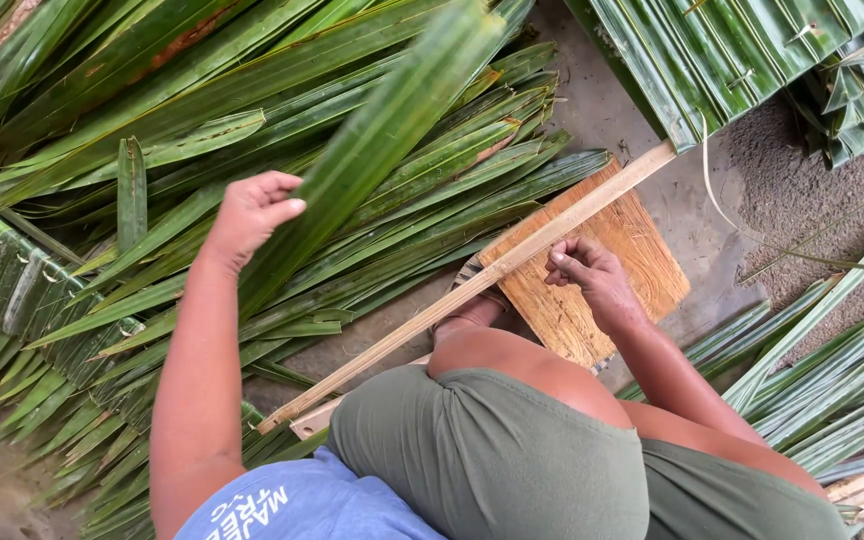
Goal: Weaving palm leaves over a wooden lath to create a thatched panel
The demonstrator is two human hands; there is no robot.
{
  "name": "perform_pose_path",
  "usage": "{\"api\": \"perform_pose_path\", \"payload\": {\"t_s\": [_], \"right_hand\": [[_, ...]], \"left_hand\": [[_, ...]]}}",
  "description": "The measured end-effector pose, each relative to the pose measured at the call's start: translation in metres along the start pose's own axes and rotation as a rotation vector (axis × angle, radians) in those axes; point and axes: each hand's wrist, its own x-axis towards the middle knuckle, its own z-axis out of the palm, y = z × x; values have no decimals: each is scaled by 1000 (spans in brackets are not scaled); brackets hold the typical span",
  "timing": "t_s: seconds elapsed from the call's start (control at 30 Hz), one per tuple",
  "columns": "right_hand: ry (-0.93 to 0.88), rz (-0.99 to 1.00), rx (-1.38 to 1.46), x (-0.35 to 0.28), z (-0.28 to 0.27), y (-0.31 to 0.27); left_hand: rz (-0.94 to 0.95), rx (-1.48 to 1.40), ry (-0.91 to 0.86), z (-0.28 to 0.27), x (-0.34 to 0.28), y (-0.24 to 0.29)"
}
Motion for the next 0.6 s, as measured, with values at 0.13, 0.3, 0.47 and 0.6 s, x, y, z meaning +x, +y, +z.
{"api": "perform_pose_path", "payload": {"t_s": [0.13, 0.3, 0.47, 0.6], "right_hand": [[6, 11, 0, -1, 0, 0], [15, 0, 6, 0, -6, 1], [-23, 41, -30, -6, 0, -15], [-17, 41, -17, -5, -2, -16]], "left_hand": [[31, 488, 7, 16, 31, -9], [134, 637, 288, 15, 86, 8], [568, 833, 554, 2, 146, 36], [645, 974, 608, -8, 206, 30]]}}
